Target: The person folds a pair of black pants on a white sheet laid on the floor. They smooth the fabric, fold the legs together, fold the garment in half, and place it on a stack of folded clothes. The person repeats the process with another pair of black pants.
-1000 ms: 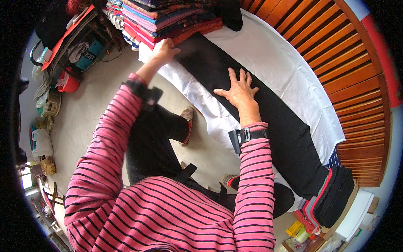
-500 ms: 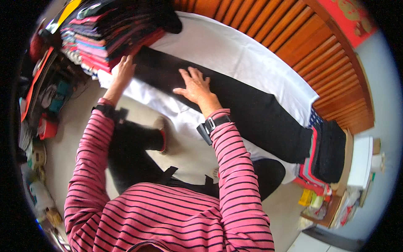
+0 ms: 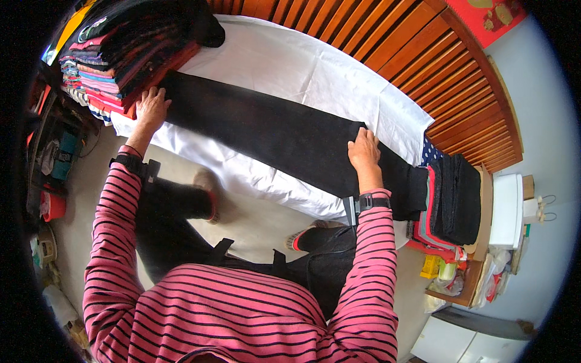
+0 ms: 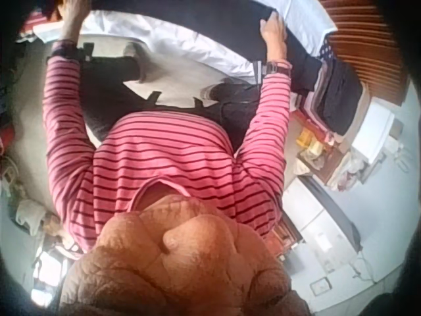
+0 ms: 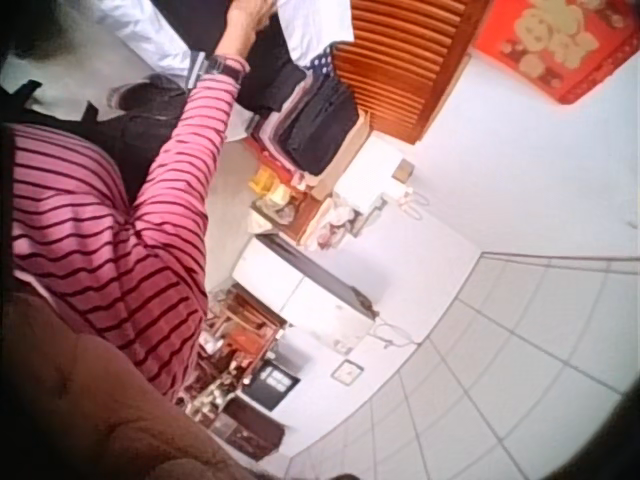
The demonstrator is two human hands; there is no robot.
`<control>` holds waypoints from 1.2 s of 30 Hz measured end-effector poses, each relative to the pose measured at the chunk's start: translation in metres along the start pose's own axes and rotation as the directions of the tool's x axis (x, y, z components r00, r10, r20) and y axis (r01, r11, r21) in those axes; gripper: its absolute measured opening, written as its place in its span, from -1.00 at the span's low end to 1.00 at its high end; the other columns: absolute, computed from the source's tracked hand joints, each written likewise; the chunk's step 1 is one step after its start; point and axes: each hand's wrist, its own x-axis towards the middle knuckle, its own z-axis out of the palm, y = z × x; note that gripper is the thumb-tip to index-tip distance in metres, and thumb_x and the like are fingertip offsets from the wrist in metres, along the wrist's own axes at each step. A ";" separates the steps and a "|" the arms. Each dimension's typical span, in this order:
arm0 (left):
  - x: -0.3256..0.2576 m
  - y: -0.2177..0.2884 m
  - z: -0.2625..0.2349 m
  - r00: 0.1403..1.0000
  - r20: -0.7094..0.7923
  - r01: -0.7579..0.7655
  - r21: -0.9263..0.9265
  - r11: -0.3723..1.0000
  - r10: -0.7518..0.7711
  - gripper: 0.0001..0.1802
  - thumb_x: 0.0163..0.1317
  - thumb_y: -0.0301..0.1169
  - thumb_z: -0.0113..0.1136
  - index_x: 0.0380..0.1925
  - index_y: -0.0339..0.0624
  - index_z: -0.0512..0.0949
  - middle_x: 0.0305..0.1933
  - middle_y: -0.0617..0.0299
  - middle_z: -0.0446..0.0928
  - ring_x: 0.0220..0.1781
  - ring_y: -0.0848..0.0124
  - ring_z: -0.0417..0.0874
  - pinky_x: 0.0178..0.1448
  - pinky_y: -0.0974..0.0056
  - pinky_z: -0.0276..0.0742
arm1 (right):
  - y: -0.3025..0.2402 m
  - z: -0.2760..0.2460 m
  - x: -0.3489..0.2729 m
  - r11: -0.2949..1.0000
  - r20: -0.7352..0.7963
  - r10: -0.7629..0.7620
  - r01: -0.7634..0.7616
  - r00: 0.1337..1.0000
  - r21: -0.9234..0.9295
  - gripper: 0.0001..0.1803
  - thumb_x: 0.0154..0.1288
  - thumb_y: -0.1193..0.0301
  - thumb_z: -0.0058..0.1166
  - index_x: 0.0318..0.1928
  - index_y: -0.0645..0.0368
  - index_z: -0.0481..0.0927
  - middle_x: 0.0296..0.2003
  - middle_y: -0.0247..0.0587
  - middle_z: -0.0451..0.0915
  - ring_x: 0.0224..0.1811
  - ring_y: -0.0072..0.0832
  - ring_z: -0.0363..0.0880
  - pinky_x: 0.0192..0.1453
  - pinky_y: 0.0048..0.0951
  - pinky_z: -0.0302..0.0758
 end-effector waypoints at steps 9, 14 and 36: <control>0.010 0.004 0.001 0.971 0.146 0.194 -0.005 0.981 -0.191 -0.46 0.31 -0.19 0.17 0.24 -0.06 0.32 0.19 0.00 0.44 0.25 -0.06 0.46 0.10 -0.22 0.52 | 0.030 0.019 0.023 0.991 0.216 0.046 -0.072 0.975 0.113 0.00 0.21 -0.21 0.13 0.54 -0.15 0.04 0.50 -0.01 0.05 0.54 0.01 0.00 0.55 -0.04 0.10; 0.013 -0.001 0.005 0.968 0.110 0.228 0.008 0.974 -0.227 -0.47 0.29 -0.19 0.20 0.19 -0.14 0.34 0.21 -0.02 0.43 0.26 -0.06 0.46 0.15 -0.13 0.53 | 0.025 0.009 0.025 0.989 0.214 0.060 -0.087 0.975 0.118 0.04 0.15 -0.23 0.18 0.53 -0.13 0.06 0.48 0.04 0.09 0.53 0.06 0.02 0.53 -0.01 0.12; 0.007 -0.017 -0.003 0.961 -0.064 0.255 -0.163 0.953 -0.268 -0.59 0.17 -0.16 0.30 -0.08 -0.14 0.49 -0.09 0.01 0.62 -0.03 0.02 0.66 -0.01 -0.04 0.58 | -0.002 0.022 0.020 0.998 0.104 -0.069 0.069 0.992 0.001 -0.21 0.33 -0.04 0.12 0.43 0.05 0.21 0.40 -0.01 0.24 0.41 0.03 0.24 0.35 0.08 0.35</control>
